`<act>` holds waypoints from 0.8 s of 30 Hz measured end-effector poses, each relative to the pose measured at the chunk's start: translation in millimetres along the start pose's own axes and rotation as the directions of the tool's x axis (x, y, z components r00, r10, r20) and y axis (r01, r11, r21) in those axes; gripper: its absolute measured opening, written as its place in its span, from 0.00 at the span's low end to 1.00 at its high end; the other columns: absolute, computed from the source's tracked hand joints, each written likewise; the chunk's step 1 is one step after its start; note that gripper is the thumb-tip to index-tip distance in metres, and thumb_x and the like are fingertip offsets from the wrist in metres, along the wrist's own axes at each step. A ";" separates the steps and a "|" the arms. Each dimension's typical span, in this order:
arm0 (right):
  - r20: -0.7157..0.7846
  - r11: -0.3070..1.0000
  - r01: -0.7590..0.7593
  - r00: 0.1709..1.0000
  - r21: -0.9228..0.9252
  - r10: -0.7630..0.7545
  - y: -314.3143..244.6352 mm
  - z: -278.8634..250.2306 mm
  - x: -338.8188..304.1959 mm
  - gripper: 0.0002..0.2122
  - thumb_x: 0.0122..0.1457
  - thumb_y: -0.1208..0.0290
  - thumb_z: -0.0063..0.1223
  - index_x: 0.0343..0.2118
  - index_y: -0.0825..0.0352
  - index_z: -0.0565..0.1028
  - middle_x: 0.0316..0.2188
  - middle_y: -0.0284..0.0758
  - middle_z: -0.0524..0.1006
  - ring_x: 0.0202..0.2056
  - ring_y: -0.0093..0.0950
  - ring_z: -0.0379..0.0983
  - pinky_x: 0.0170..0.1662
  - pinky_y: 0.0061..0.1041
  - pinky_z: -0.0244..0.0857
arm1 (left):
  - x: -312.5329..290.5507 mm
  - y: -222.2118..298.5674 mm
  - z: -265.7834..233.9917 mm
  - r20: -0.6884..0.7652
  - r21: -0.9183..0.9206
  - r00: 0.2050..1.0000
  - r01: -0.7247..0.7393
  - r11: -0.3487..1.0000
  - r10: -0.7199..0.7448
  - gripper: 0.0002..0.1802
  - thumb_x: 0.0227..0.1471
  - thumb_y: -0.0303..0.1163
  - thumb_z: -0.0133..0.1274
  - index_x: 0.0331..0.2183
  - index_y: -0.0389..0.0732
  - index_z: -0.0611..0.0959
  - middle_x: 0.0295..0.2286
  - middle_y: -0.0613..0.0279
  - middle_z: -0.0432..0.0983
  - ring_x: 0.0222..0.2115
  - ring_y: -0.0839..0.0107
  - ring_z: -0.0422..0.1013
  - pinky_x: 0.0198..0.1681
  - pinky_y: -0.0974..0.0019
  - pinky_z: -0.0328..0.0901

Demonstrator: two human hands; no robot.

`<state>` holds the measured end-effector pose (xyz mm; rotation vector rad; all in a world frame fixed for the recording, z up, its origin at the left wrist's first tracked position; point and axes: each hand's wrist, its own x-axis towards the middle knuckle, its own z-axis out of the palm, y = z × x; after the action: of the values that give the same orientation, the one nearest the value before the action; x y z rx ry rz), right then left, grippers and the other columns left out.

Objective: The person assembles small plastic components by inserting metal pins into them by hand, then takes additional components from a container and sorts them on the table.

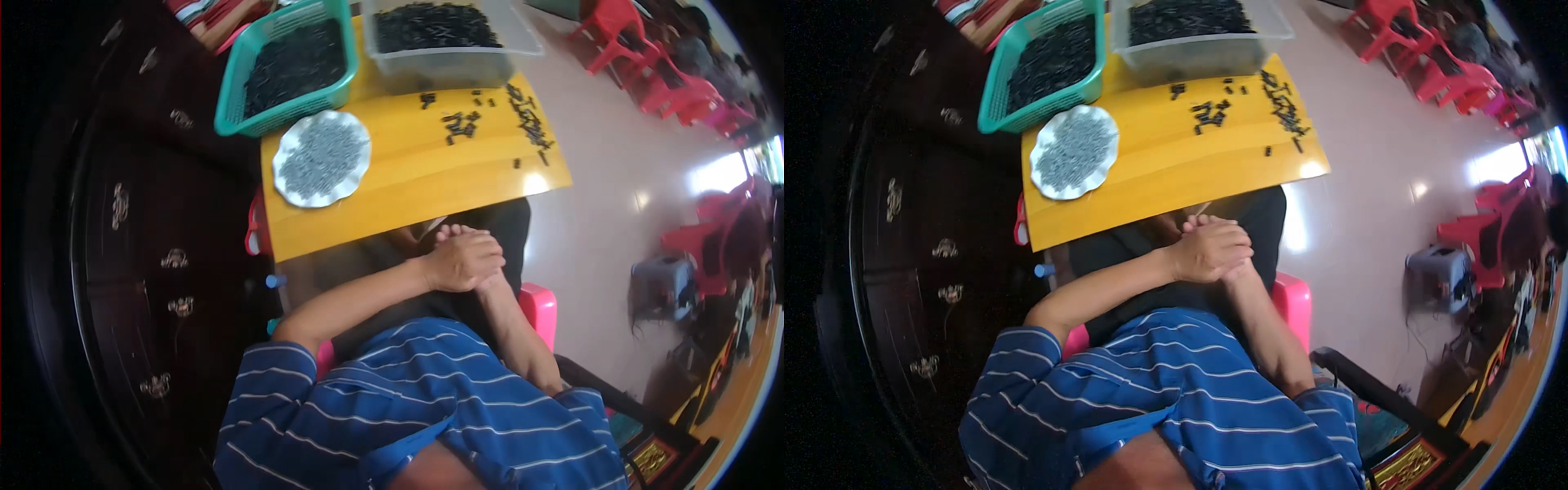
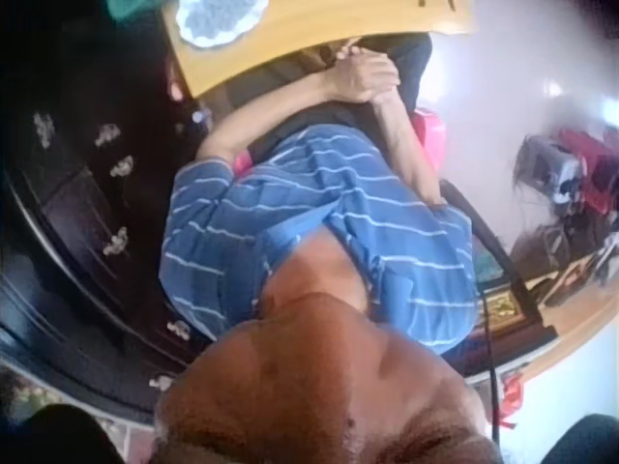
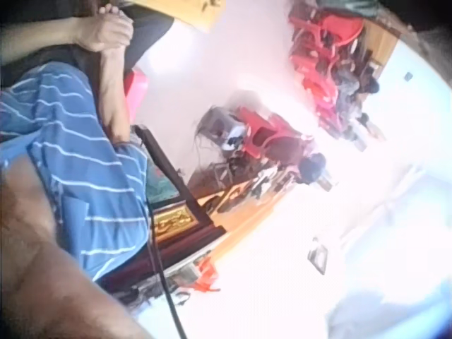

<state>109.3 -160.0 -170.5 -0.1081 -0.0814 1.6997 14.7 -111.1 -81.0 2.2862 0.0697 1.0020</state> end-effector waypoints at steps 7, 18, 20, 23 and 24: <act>-0.472 0.989 -0.142 0.869 0.049 0.148 -31.7 99.3 -13.6 0.09 0.65 0.68 0.46 0.38 0.67 0.76 0.38 0.38 0.78 0.45 0.34 0.73 0.52 0.31 0.66 | 26.7 51.1 -69.3 -0.143 0.204 0.976 -0.131 0.970 0.162 0.11 0.47 0.31 0.59 0.34 0.38 0.83 0.34 0.56 0.77 0.38 0.59 0.75 0.48 0.55 0.70; -0.400 0.956 0.095 0.916 0.277 0.024 -85.2 243.3 132.8 0.12 0.65 0.74 0.40 0.41 0.76 0.75 0.44 0.49 0.76 0.49 0.44 0.73 0.54 0.45 0.72 | -38.8 73.5 -110.8 -0.139 0.104 0.988 0.086 0.991 -0.071 0.09 0.47 0.28 0.62 0.33 0.38 0.84 0.25 0.58 0.78 0.26 0.61 0.76 0.30 0.62 0.71; -0.270 0.993 0.089 0.961 0.071 -0.067 -121.4 296.9 194.5 0.15 0.66 0.74 0.36 0.46 0.80 0.71 0.47 0.52 0.75 0.52 0.50 0.70 0.59 0.52 0.66 | -35.9 68.0 -108.6 -0.130 0.096 0.987 0.106 0.990 -0.093 0.09 0.47 0.28 0.63 0.33 0.38 0.84 0.25 0.58 0.78 0.26 0.62 0.76 0.30 0.62 0.71; -0.270 0.901 0.183 0.914 -0.394 -0.304 -135.3 328.2 253.9 0.25 0.70 0.57 0.29 0.62 0.73 0.56 0.61 0.51 0.60 0.64 0.49 0.54 0.66 0.55 0.47 | -34.4 63.0 -112.5 -0.065 0.106 0.988 0.145 0.984 -0.138 0.09 0.46 0.28 0.63 0.33 0.37 0.84 0.25 0.58 0.79 0.27 0.63 0.76 0.30 0.62 0.72; -0.302 0.867 0.176 0.889 -0.467 -0.344 -117.1 329.4 253.9 0.29 0.71 0.54 0.29 0.66 0.72 0.51 0.66 0.49 0.54 0.67 0.49 0.49 0.68 0.55 0.44 | -36.6 61.4 -114.4 -0.099 0.090 0.985 0.154 0.984 -0.145 0.07 0.49 0.30 0.61 0.32 0.40 0.83 0.23 0.60 0.77 0.26 0.63 0.75 0.30 0.61 0.70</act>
<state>152.6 110.0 164.0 -0.7235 -0.1740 1.3324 -100.8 -110.0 -11.2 2.2829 0.3305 1.0447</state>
